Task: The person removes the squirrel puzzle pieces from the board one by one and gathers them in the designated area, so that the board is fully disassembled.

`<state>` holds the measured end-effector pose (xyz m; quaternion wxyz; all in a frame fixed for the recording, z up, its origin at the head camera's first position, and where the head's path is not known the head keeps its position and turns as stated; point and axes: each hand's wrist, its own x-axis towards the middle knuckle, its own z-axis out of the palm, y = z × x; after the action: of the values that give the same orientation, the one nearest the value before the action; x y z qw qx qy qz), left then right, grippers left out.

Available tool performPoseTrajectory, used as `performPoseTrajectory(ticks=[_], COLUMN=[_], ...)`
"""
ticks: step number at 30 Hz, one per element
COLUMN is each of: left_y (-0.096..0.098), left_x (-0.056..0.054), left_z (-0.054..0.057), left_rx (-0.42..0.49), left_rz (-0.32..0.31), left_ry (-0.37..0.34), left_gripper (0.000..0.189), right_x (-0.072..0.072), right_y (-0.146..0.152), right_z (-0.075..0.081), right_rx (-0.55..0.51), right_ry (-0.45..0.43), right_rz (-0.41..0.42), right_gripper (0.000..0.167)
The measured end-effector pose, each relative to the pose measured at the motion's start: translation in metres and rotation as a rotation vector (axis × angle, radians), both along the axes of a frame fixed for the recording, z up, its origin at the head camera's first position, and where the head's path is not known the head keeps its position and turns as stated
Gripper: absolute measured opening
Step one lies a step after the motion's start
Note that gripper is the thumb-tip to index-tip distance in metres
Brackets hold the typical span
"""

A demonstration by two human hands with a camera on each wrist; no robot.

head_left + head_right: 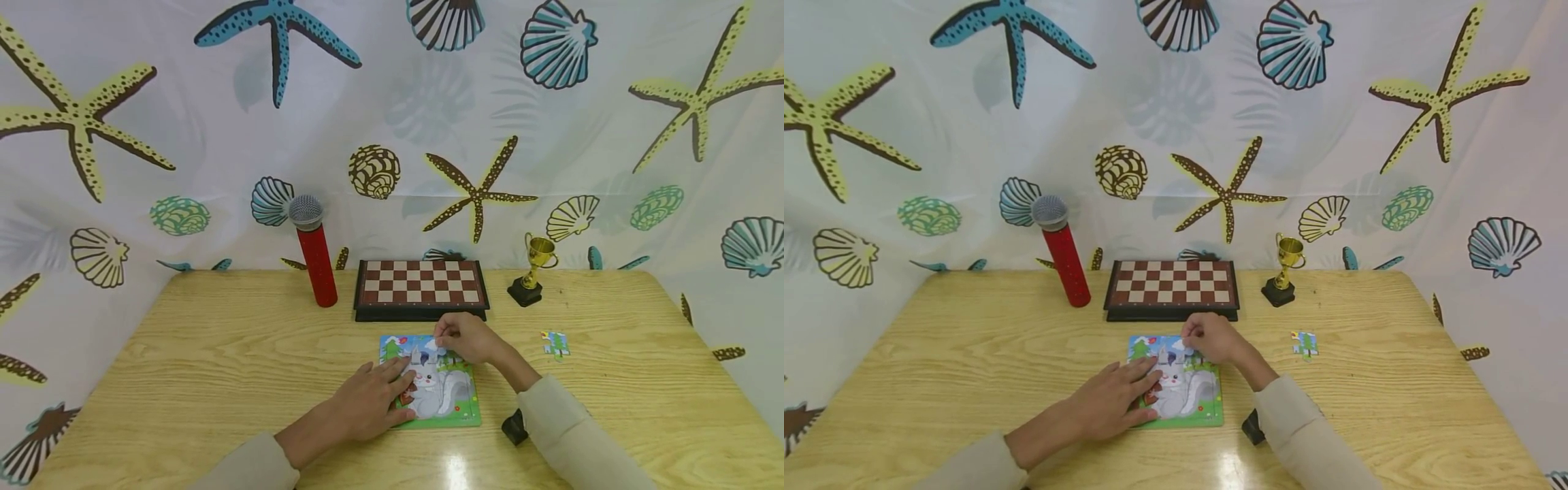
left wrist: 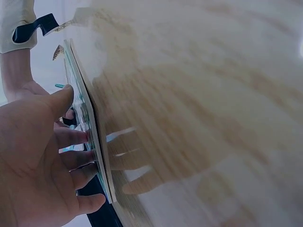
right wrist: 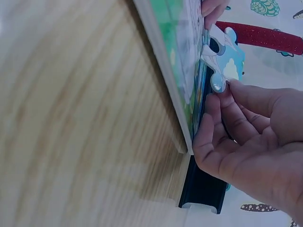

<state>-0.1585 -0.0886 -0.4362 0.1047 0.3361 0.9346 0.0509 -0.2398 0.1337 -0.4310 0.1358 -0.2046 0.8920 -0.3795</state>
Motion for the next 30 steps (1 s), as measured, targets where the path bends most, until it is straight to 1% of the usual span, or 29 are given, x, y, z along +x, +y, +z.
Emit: performPoseTrajectory(ticks=[6, 10, 16, 22, 25, 30], left_y=[0.0, 0.0, -0.001, 0.0, 0.0, 0.001], left_x=[0.0, 0.0, 0.001, 0.0, -0.001, -0.001], left_z=[0.001, 0.001, 0.0, -0.001, -0.001, 0.0], left_rx=[0.0, -0.001, -0.009, -0.018, -0.02, -0.023], left_rz=[-0.001, -0.008, -0.003, -0.003, 0.0, -0.001], left_ry=[-0.009, -0.001, 0.004, -0.002, -0.007, -0.002], left_gripper=[0.064, 0.064, 0.064, 0.065, 0.065, 0.065], right_x=[-0.001, -0.002, -0.004, -0.005, -0.004, -0.002], right_y=[0.014, 0.029, 0.058, 0.088, 0.099, 0.116], right_z=[0.002, 0.004, 0.008, 0.016, 0.016, 0.014], right_rx=[-0.054, -0.06, -0.037, -0.009, 0.006, -0.006], right_ry=[0.013, 0.032, 0.018, 0.039, 0.02, -0.013], right_rz=[0.03, 0.023, -0.023, -0.06, -0.088, -0.107], right_gripper=[0.007, 0.008, 0.009, 0.01, 0.012, 0.014])
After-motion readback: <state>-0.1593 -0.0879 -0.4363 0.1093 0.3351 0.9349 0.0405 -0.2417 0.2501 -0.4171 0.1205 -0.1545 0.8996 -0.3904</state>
